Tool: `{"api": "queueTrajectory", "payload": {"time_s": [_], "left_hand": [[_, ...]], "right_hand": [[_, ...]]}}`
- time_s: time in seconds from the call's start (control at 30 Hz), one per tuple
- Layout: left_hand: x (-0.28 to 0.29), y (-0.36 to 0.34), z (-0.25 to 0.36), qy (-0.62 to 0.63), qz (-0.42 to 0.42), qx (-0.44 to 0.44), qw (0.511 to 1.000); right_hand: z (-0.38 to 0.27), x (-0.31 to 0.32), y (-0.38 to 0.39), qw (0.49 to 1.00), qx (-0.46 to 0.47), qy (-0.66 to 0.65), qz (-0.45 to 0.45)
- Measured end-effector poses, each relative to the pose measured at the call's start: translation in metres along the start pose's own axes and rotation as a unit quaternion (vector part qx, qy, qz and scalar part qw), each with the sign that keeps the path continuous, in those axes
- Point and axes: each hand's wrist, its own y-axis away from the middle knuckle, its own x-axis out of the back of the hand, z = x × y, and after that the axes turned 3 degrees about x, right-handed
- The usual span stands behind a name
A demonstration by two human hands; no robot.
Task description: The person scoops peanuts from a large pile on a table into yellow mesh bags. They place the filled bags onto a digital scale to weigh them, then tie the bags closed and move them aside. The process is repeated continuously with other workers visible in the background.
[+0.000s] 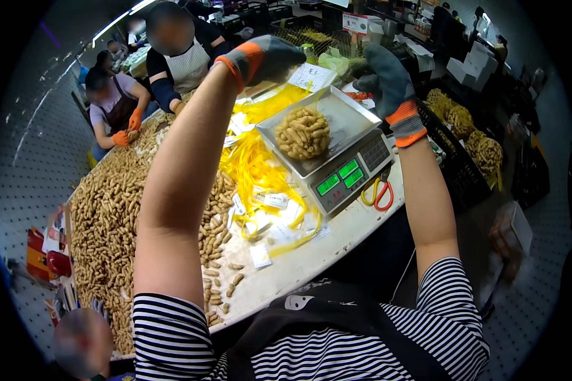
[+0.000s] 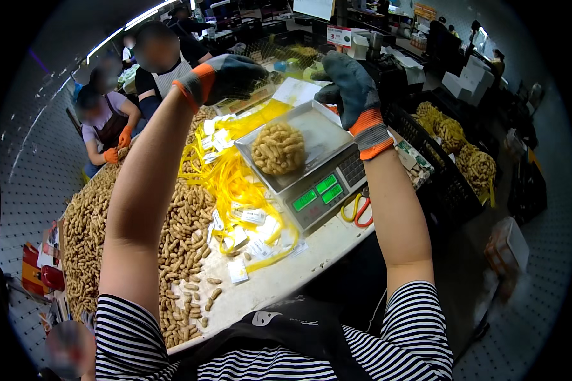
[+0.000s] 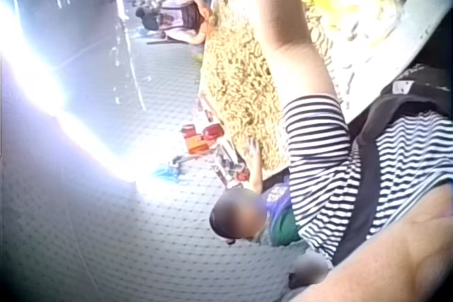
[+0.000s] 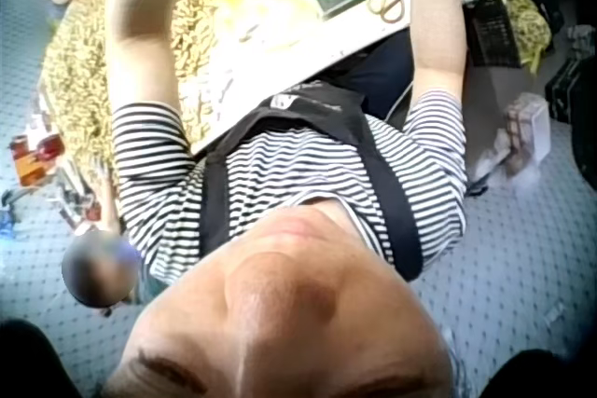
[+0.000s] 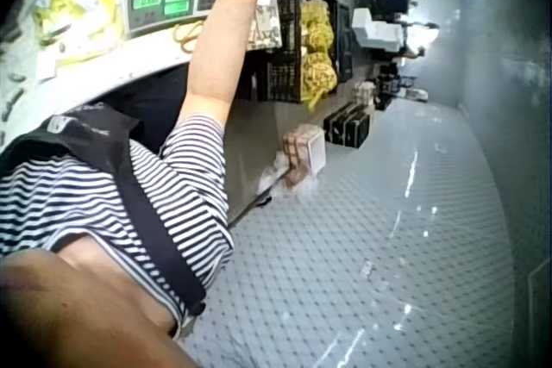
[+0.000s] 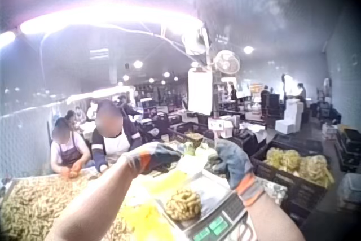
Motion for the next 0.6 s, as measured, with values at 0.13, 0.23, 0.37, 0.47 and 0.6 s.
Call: {"api": "queueTrajectory", "payload": {"time_s": [0.13, 0.23, 0.37, 0.47, 0.6], "left_hand": [[-0.007, -0.006, -0.008, 0.039, 0.031, 0.046, 0.998], [-0.004, -0.003, -0.002, 0.236, 0.074, 0.089, 0.965], [0.006, 0.008, 0.003, 0.304, 0.125, 0.005, 0.945], [0.017, 0.021, 0.006, 0.555, 0.072, 0.065, 0.826], [0.036, 0.081, 0.011, 0.255, 0.197, -0.077, 0.944]], "right_hand": [[0.001, -0.005, 0.017, 0.996, 0.086, -0.002, 0.038], [0.0, 0.007, 0.022, 0.996, 0.05, -0.007, 0.072], [-0.004, 0.014, 0.04, 0.989, 0.028, -0.036, 0.138], [0.003, 0.02, 0.057, 0.983, 0.008, -0.084, 0.162], [0.028, 0.025, 0.084, 0.975, -0.042, -0.13, 0.178]]}}
